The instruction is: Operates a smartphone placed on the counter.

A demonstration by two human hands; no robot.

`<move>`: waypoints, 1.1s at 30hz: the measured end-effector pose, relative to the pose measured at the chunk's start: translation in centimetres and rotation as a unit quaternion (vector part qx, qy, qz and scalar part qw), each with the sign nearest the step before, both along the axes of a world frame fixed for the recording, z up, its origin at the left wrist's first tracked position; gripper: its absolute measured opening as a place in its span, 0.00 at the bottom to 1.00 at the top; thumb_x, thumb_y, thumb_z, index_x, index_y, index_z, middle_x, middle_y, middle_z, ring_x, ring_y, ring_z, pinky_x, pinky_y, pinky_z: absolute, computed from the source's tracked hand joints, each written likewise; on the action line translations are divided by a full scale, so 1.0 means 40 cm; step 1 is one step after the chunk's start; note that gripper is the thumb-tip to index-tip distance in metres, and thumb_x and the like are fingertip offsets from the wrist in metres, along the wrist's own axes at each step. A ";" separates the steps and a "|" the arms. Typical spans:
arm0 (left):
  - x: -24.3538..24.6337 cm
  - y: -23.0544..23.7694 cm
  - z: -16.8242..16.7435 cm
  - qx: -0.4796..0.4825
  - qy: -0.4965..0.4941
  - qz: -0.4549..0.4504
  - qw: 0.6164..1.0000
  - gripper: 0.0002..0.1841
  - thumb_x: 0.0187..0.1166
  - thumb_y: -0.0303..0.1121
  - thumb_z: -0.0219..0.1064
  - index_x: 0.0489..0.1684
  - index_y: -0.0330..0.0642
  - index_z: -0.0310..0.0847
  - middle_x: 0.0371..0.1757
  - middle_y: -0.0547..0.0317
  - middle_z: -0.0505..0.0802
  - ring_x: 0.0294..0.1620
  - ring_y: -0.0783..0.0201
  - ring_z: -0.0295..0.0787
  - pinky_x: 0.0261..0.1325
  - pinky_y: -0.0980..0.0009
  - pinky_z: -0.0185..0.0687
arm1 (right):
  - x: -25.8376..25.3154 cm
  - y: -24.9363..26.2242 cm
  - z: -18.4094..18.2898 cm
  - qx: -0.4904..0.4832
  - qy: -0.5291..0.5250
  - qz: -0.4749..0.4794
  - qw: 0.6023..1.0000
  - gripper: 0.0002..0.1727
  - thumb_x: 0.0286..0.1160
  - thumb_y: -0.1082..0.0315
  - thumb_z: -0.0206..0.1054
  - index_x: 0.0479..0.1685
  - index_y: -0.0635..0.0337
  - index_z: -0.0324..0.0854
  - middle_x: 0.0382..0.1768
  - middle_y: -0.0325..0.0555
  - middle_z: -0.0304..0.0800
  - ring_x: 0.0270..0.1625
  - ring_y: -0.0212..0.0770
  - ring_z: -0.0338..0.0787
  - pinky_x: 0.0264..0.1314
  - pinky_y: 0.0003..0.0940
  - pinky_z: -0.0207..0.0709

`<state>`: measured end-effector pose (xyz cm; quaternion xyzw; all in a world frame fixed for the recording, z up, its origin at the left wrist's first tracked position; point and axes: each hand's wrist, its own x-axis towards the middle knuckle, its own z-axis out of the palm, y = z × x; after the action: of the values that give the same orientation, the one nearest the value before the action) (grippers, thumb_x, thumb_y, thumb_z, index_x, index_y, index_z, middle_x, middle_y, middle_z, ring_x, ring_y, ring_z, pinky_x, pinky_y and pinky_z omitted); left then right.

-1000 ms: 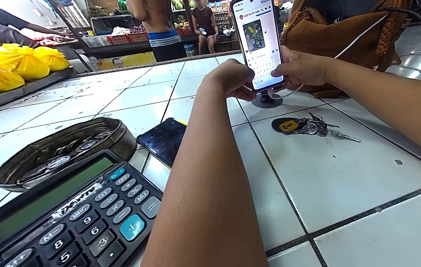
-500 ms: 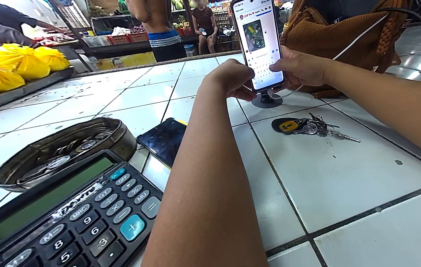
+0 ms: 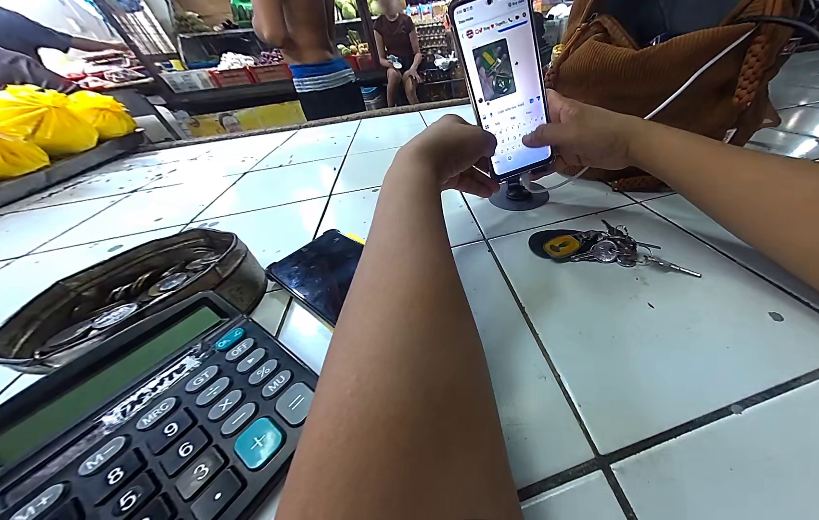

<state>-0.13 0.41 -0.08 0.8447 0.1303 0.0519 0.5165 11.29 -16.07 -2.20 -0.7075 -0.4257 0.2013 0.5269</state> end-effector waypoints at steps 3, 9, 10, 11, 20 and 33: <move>0.000 0.000 0.001 -0.001 0.001 -0.001 1.000 0.10 0.89 0.27 0.52 0.59 0.34 0.74 0.34 0.53 0.89 0.29 0.65 0.93 0.39 0.72 0.92 | 0.002 0.001 0.001 0.006 0.024 -0.002 1.000 0.22 0.94 0.62 0.44 0.83 0.43 0.52 0.59 0.46 0.84 0.56 0.41 0.91 0.53 0.36 0.88; 0.001 -0.003 0.002 -0.013 0.000 0.006 1.000 0.17 0.95 0.43 0.50 0.59 0.37 0.74 0.35 0.52 0.91 0.31 0.62 0.93 0.40 0.68 0.91 | 0.007 0.002 0.001 0.004 0.024 0.005 1.000 0.23 0.93 0.65 0.44 0.84 0.43 0.51 0.59 0.46 0.84 0.56 0.41 0.91 0.54 0.36 0.88; 0.001 -0.003 0.002 -0.011 0.000 0.006 1.000 0.18 0.95 0.44 0.49 0.60 0.37 0.74 0.36 0.51 0.91 0.31 0.62 0.93 0.40 0.68 0.91 | 0.007 0.001 0.002 0.003 0.026 0.009 1.000 0.24 0.93 0.66 0.45 0.84 0.43 0.50 0.60 0.47 0.83 0.57 0.41 0.91 0.54 0.36 0.88; 0.001 -0.003 0.001 -0.008 -0.001 0.005 1.000 0.18 0.95 0.43 0.49 0.61 0.36 0.74 0.36 0.51 0.91 0.31 0.62 0.93 0.40 0.69 0.91 | 0.008 0.001 0.002 0.003 0.027 0.011 1.000 0.24 0.92 0.66 0.45 0.84 0.43 0.50 0.60 0.47 0.83 0.57 0.41 0.91 0.55 0.37 0.88; 0.001 -0.001 -0.001 0.014 -0.004 -0.002 1.000 0.12 0.93 0.32 0.53 0.61 0.34 0.73 0.38 0.51 0.89 0.32 0.64 0.93 0.41 0.71 0.91 | -0.002 0.000 0.004 -0.001 0.009 0.003 1.000 0.28 0.87 0.75 0.52 0.82 0.48 0.52 0.60 0.46 0.81 0.55 0.39 0.91 0.53 0.34 0.89; 0.001 0.000 -0.001 -0.004 0.002 0.005 1.000 0.10 0.90 0.29 0.51 0.59 0.34 0.72 0.38 0.51 0.89 0.31 0.64 0.93 0.42 0.70 0.92 | 0.010 -0.003 0.001 0.001 0.019 0.015 1.000 0.30 0.84 0.78 0.52 0.82 0.47 0.51 0.60 0.46 0.81 0.55 0.39 0.91 0.52 0.34 0.89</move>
<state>-0.07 0.40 -0.12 0.8418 0.1359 0.0527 0.5198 11.67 -16.19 -2.15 -0.6964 -0.4264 0.2223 0.5326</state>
